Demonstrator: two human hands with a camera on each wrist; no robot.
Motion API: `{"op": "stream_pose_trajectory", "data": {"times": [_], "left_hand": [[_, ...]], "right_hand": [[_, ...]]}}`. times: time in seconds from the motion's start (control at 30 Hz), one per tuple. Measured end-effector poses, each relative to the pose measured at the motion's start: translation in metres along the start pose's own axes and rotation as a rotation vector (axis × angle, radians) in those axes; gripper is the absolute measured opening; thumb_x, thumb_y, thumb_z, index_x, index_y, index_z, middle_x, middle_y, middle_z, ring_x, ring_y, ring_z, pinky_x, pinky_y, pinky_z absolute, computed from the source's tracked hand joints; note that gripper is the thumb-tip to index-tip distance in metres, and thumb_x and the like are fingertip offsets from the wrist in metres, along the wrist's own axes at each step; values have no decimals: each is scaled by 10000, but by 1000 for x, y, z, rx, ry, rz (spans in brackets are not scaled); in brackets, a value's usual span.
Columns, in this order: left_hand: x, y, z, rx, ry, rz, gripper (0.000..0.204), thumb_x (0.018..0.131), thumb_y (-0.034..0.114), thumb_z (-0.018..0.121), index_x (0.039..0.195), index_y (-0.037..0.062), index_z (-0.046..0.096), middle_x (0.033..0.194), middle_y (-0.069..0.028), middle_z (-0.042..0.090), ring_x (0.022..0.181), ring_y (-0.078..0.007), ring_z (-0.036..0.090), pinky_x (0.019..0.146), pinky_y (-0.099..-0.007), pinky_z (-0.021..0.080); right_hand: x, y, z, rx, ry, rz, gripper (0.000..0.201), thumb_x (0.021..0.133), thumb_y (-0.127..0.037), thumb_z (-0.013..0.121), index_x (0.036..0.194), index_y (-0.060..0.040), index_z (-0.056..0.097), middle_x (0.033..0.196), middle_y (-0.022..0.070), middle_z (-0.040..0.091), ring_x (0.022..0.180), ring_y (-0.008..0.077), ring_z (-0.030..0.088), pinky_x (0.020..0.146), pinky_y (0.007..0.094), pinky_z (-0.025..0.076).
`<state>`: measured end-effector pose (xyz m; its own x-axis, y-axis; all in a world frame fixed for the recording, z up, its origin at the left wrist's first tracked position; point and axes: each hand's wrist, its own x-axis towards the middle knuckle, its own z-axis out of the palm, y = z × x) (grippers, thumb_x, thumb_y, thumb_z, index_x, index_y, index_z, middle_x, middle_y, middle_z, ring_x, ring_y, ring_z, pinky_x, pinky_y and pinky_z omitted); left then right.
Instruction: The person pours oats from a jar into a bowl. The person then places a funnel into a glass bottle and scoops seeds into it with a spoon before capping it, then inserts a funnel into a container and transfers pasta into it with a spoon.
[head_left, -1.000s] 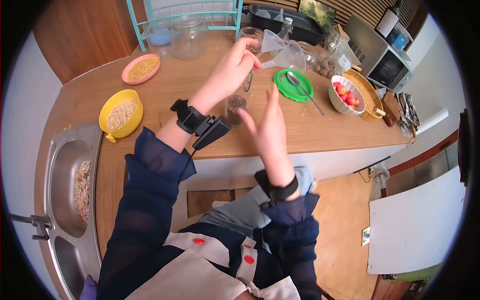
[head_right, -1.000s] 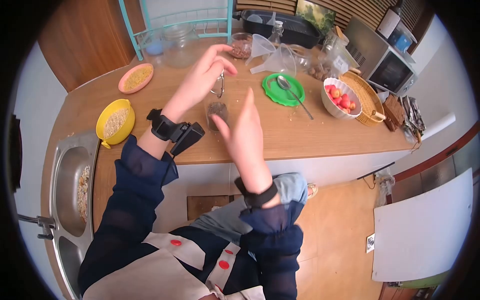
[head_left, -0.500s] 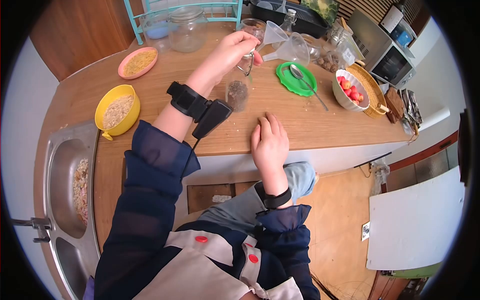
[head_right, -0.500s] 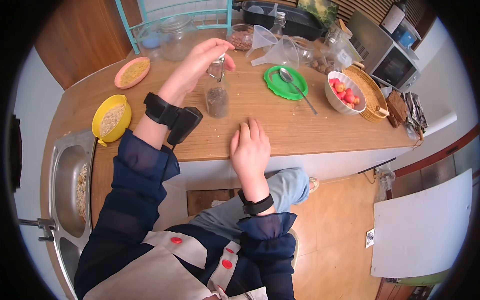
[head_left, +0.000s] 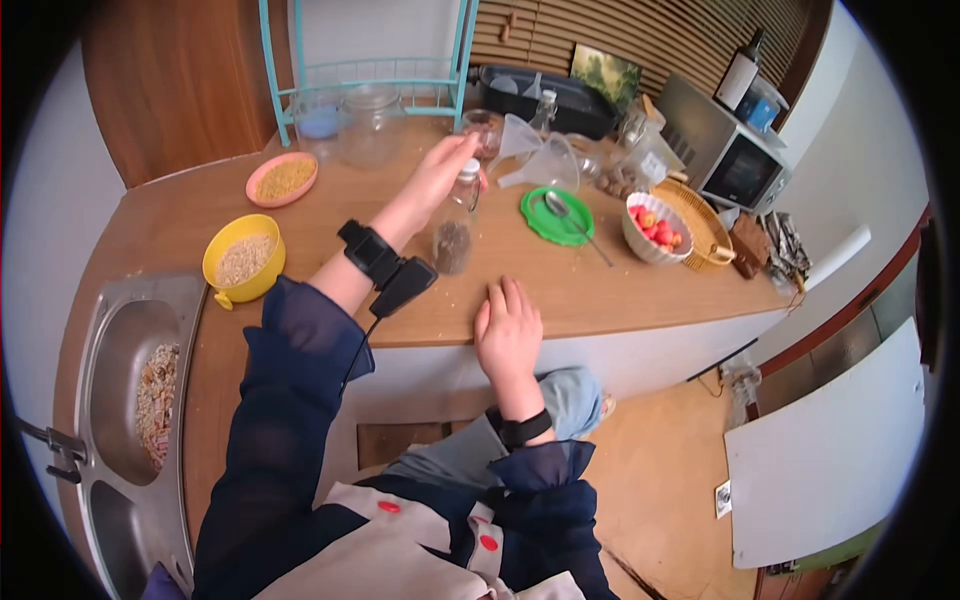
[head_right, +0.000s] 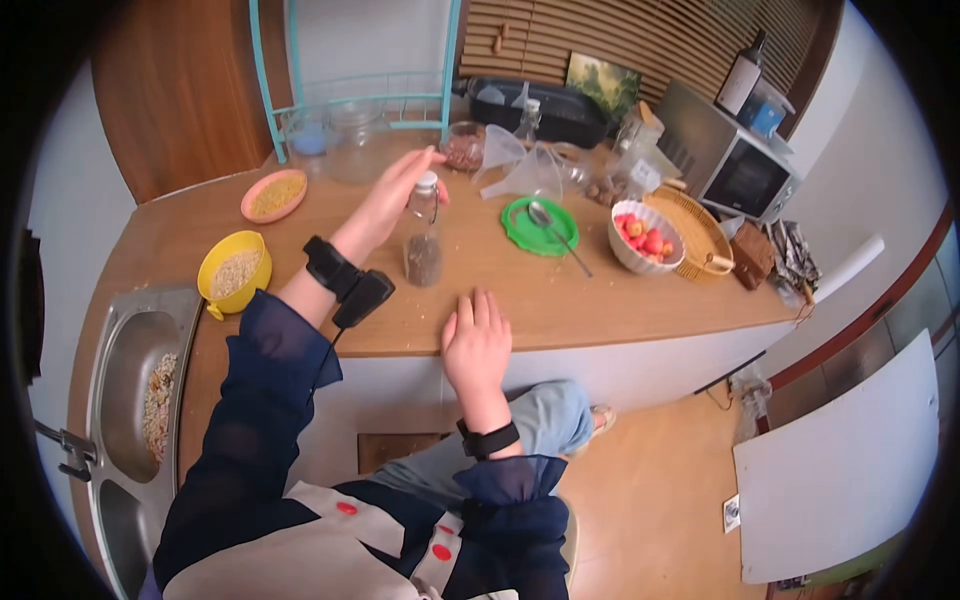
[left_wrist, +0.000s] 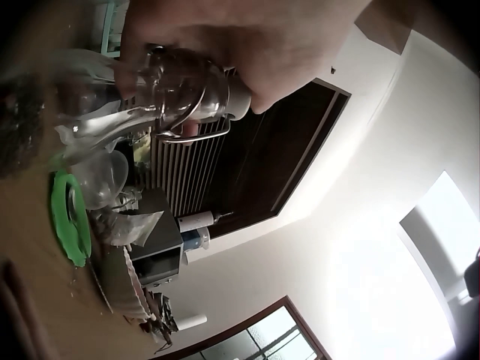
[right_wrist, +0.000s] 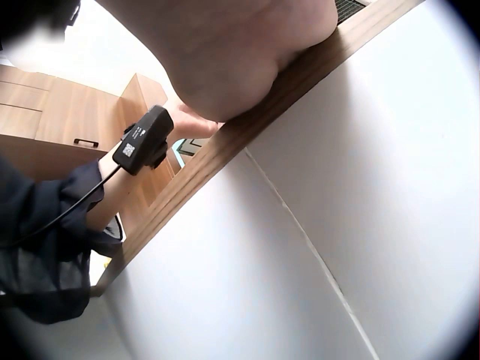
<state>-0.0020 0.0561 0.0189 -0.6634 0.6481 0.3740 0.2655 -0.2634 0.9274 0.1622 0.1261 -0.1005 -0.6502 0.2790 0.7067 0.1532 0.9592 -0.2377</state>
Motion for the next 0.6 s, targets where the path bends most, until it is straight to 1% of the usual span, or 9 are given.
{"op": "stream_pose_trajectory", "data": {"times": [0.07,0.1,0.17,0.2,0.3,0.47,0.5,0.57,0.6], "left_hand": [[-10,5,1,-243,19,-81,342,890,349,418,1071,61,448,743,-63,573,738,-129,566,633,-245,430],[-12,-1,-2,-216,18,-97,346,872,323,469,1094,60,434,806,-64,573,788,-130,562,660,-257,435],[-15,-12,-1,28,-2,56,338,836,248,547,1095,64,431,870,-44,565,827,-116,554,688,-264,442],[-15,-15,0,-27,-3,61,361,788,155,610,1085,49,434,906,-29,555,844,-108,549,711,-256,441],[-16,-19,-5,-37,-46,33,361,770,112,625,1068,29,439,904,-30,550,845,-101,539,710,-239,436],[4,-28,-16,63,55,58,314,756,122,645,981,21,450,883,-33,537,821,-96,522,734,-255,432],[14,-33,-21,71,45,73,314,756,122,645,981,21,450,883,-33,537,821,-96,522,734,-255,432],[38,-47,-36,112,127,183,382,744,198,663,998,4,453,900,-43,525,802,-91,495,693,-238,423],[50,-51,-42,87,157,165,392,740,192,665,1005,0,449,896,-50,531,804,-103,503,693,-245,424]], "right_hand": [[-1,0,0,5,-28,10,273,780,-167,472,992,-12,547,1106,168,514,1043,310,479,857,403,371],[-1,0,0,10,-39,16,275,782,-168,470,993,-9,548,1105,171,515,1044,310,478,861,404,368],[-1,0,0,9,-27,12,276,782,-167,469,994,-8,548,1102,176,517,1043,311,480,862,405,368],[-1,1,1,11,-25,12,274,782,-167,469,988,-7,552,1099,178,520,1040,310,482,863,405,367],[-2,2,1,12,-14,-4,273,780,-167,470,986,-9,556,1097,174,522,1037,308,484,862,402,368],[-2,1,0,-23,-8,-26,272,777,-170,470,982,-17,560,1089,165,530,1035,300,489,850,400,374],[-2,1,0,-24,11,-24,272,777,-170,470,982,-17,560,1089,165,530,1035,300,489,850,400,374],[-2,2,0,-18,-7,-24,267,776,-168,470,980,-20,559,1091,163,530,1028,302,495,840,406,379],[-2,2,0,-16,-4,-26,266,776,-168,468,980,-22,557,1090,166,529,1019,306,501,832,408,384]]}}
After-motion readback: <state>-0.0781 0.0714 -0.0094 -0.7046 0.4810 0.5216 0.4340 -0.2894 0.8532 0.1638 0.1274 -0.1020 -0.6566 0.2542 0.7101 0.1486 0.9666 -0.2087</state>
